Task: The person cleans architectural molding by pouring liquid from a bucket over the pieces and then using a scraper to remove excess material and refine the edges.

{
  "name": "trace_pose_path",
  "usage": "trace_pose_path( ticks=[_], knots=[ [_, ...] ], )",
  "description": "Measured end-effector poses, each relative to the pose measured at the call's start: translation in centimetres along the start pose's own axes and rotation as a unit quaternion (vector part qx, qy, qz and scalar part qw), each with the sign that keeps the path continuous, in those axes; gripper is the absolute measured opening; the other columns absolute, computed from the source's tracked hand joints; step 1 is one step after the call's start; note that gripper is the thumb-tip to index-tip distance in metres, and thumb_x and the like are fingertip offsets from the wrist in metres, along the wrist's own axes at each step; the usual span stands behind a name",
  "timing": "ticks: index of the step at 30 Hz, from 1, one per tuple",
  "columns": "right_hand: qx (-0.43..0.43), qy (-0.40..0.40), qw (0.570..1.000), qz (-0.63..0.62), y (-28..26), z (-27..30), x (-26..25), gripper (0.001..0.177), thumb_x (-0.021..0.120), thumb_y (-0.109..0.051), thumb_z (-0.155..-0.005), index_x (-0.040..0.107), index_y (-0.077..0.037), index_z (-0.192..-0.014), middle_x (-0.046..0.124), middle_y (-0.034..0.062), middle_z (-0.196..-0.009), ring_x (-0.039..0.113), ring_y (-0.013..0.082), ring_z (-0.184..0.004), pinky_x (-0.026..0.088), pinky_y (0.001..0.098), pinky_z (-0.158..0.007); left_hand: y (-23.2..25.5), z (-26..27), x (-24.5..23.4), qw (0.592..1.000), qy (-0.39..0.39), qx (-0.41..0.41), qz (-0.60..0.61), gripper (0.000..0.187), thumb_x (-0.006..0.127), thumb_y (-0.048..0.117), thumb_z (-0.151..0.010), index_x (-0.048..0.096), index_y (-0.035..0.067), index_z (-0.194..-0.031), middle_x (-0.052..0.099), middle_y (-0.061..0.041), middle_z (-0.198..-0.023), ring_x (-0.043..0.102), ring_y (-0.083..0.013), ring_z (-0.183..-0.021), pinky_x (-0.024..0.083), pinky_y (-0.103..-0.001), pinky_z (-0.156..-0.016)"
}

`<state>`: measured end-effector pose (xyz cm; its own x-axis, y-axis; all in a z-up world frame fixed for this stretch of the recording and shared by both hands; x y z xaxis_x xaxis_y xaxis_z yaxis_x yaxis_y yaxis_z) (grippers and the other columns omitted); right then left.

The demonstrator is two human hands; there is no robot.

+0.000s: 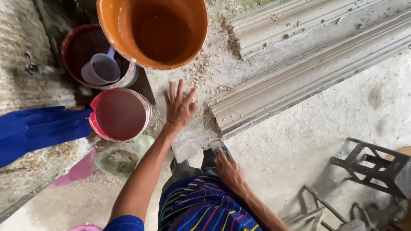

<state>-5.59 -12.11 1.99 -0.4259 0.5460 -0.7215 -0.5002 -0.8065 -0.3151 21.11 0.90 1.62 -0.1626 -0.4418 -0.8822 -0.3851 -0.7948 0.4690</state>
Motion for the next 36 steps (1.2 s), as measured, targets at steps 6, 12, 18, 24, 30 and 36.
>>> trace_pose_path(
  ticks=[6, 12, 18, 24, 30, 36],
  knots=[
    [-0.070, 0.060, 0.995, -0.028, -8.4, -8.1, -5.0, 0.035, 0.040, -0.038, -0.107, 0.050, -0.032, -0.140, 0.066, 0.0219, -0.070, 0.072, 0.0496, -0.065, 0.058, 0.0589, -0.053, 1.7, -2.6, 1.0, 0.992, -0.075, 0.083, 0.049, 0.043, 0.049, 0.046, -0.099, 0.066, 0.035, -0.137, 0.040, -0.013, -0.163, 0.026, -0.0487, -0.152, 0.021, -0.067, -0.120],
    [-0.028, -0.016, 0.999, -0.014, -5.5, -3.3, -2.8, 0.045, 0.041, -0.037, -0.104, 0.039, -0.035, -0.148, 0.066, 0.0301, -0.085, 0.069, 0.0574, -0.080, 0.055, 0.0671, -0.065, 0.4, -3.2, 2.0, 0.987, -0.121, 0.064, 0.082, 0.045, 0.038, 0.049, -0.104, 0.071, 0.036, -0.132, 0.039, -0.005, -0.165, 0.023, -0.0447, -0.154, 0.017, -0.066, -0.123],
    [-0.049, -0.001, 0.998, -0.028, -10.5, -11.7, -4.4, 0.037, 0.039, -0.039, -0.105, 0.042, -0.031, -0.141, 0.064, 0.0224, -0.077, 0.069, 0.0550, -0.068, 0.055, 0.0647, -0.056, -0.1, -3.6, 1.4, 0.979, -0.136, 0.041, 0.145, 0.050, 0.030, 0.053, -0.108, 0.071, 0.038, -0.131, 0.039, 0.003, -0.165, 0.020, -0.0391, -0.156, 0.010, -0.060, -0.126],
    [-0.163, 0.137, 0.977, -0.015, -10.5, -7.2, -4.3, 0.032, 0.047, -0.033, -0.107, 0.054, -0.023, -0.137, 0.062, 0.0203, -0.066, 0.066, 0.0382, -0.047, 0.051, 0.0457, -0.041, -3.2, -4.1, -1.1, 0.987, -0.062, 0.027, 0.147, 0.046, 0.037, 0.043, -0.110, 0.062, 0.025, -0.144, 0.043, -0.007, -0.162, 0.025, -0.0410, -0.153, 0.022, -0.057, -0.123],
    [-0.106, 0.063, 0.992, 0.036, -12.0, -8.8, -1.1, 0.052, 0.045, -0.035, -0.104, 0.036, -0.023, -0.154, 0.060, 0.0215, -0.077, 0.070, 0.0535, -0.066, 0.055, 0.0636, -0.054, -1.8, -2.5, 0.0, 0.991, -0.044, 0.068, 0.107, 0.051, 0.042, 0.043, -0.108, 0.051, 0.022, -0.154, 0.037, -0.015, -0.165, 0.026, -0.0433, -0.153, 0.014, -0.061, -0.122],
    [-0.119, -0.001, 0.992, -0.047, -12.9, -9.1, -3.0, 0.051, 0.064, -0.039, -0.091, 0.051, -0.032, -0.140, 0.071, 0.0232, -0.078, 0.074, 0.0466, -0.073, 0.058, 0.0569, -0.057, 0.2, -1.7, -1.1, 0.977, -0.015, 0.115, 0.177, 0.058, 0.057, 0.036, -0.103, 0.048, 0.014, -0.155, 0.044, -0.025, -0.157, 0.038, -0.0478, -0.145, 0.027, -0.057, -0.120]
  ],
)
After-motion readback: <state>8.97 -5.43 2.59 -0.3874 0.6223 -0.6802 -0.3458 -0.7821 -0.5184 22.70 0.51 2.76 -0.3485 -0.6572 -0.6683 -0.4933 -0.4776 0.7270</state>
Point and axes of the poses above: each hand's wrist, its own z-axis away from the middle knuckle, its own x-axis out of the palm, y = z × x, the point moved 10 cm from there along -z, towards the middle knuckle
